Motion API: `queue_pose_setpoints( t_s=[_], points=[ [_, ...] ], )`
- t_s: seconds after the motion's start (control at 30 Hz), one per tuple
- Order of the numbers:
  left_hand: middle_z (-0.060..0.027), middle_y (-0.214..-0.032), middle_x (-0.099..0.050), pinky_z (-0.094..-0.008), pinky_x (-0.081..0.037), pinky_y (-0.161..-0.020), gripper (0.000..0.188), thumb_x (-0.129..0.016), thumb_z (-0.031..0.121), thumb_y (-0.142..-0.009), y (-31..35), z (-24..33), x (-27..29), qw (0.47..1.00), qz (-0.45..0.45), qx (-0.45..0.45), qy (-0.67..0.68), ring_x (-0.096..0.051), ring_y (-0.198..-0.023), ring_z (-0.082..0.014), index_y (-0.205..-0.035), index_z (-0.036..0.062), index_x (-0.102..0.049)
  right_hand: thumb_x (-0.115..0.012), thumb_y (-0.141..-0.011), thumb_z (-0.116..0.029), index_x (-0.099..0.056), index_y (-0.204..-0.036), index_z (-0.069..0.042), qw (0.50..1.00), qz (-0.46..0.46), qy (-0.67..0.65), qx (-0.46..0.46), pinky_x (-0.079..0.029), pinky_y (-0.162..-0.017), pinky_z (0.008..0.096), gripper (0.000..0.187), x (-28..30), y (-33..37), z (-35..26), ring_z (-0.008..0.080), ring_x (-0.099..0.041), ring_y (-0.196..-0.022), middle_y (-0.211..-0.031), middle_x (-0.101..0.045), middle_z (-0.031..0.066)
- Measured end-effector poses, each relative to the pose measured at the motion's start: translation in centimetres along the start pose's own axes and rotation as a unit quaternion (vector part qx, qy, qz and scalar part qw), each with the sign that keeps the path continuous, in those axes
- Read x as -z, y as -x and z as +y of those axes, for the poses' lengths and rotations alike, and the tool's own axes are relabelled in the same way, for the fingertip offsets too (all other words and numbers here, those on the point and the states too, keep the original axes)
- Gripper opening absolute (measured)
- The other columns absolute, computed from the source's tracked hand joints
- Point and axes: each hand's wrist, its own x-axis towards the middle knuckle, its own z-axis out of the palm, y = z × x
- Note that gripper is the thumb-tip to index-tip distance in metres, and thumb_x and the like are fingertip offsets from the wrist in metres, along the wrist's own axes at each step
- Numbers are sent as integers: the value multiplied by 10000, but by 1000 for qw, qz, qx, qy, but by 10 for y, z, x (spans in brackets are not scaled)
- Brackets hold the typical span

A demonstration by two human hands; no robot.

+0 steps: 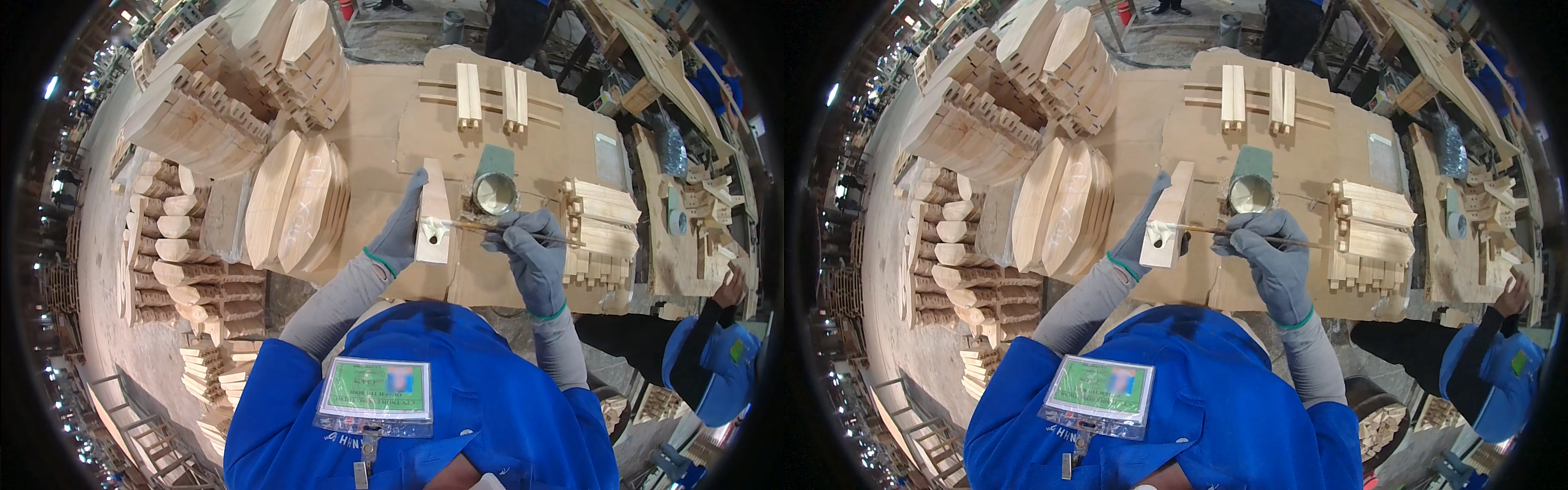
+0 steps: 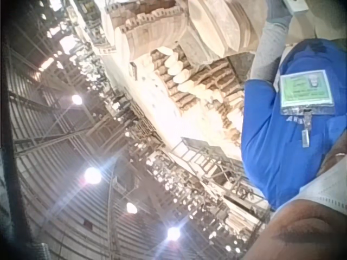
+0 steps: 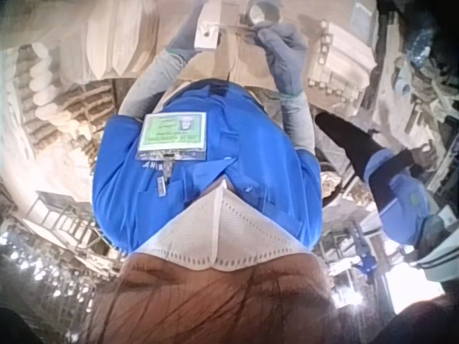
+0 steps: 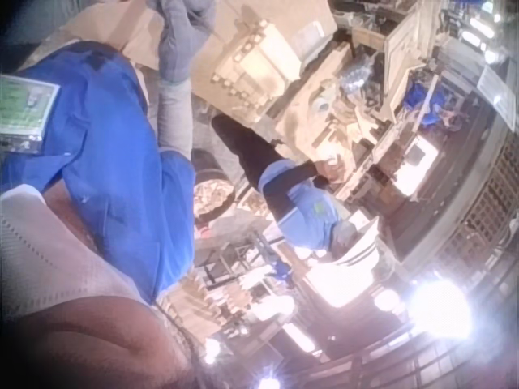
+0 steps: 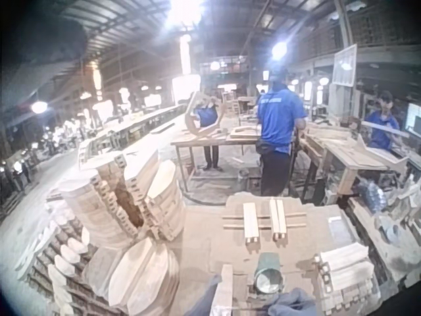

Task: The person repeatedly picks up small wooden pieces, applies glue to specific joints using a brush, and places the pieces on a workbench. The process is repeated for multiple pieces in a workshop setting.

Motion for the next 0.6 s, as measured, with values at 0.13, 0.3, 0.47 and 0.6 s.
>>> queue_pose_setpoints(
  t_s=[0.13, 0.3, 0.47, 0.6],
  points=[
    [-10, -1010, -550, -233, -528, -654, 614, -460, 576, -880, 3, -1, -6, 1000, 19, -25, 3, -592, -812, -93, -1292, 123, -425, -543, -809, 81, -516, -830, 16, 999, -21, 23, 6, -569, -791, 412, 73, 3, -1, 3, 274, -646, -879, -968, -601, 192],
    [-3, -981, -535, -244, -527, -651, 604, -471, 570, -881, 4, 3, -12, 999, 16, -17, 24, -583, -794, -91, -1288, 126, -427, -559, -756, 114, -512, -791, 17, 998, -57, 10, -3, -563, -790, 413, 114, 6, 2, 1, 277, -647, -872, -904, -615, 209],
    [-3, -1005, -556, -256, -547, -628, 562, -373, 563, -928, 5, 4, -4, 999, 33, -6, -13, -600, -818, -88, -1294, 140, -428, -569, -735, 119, -506, -770, 18, 996, -78, 17, -26, -566, -765, 407, 124, 8, 12, -1, 284, -656, -818, -859, -625, 224],
    [-11, -1020, -557, -256, -541, -573, 558, -382, 581, -915, 2, 2, -2, 996, 46, -38, -66, -604, -770, -96, -1280, 164, -446, -566, -757, 108, -514, -781, 19, 997, -68, -13, -37, -571, -734, 393, 105, 7, 12, -5, 276, -661, -798, -849, -627, 216]
  ],
)
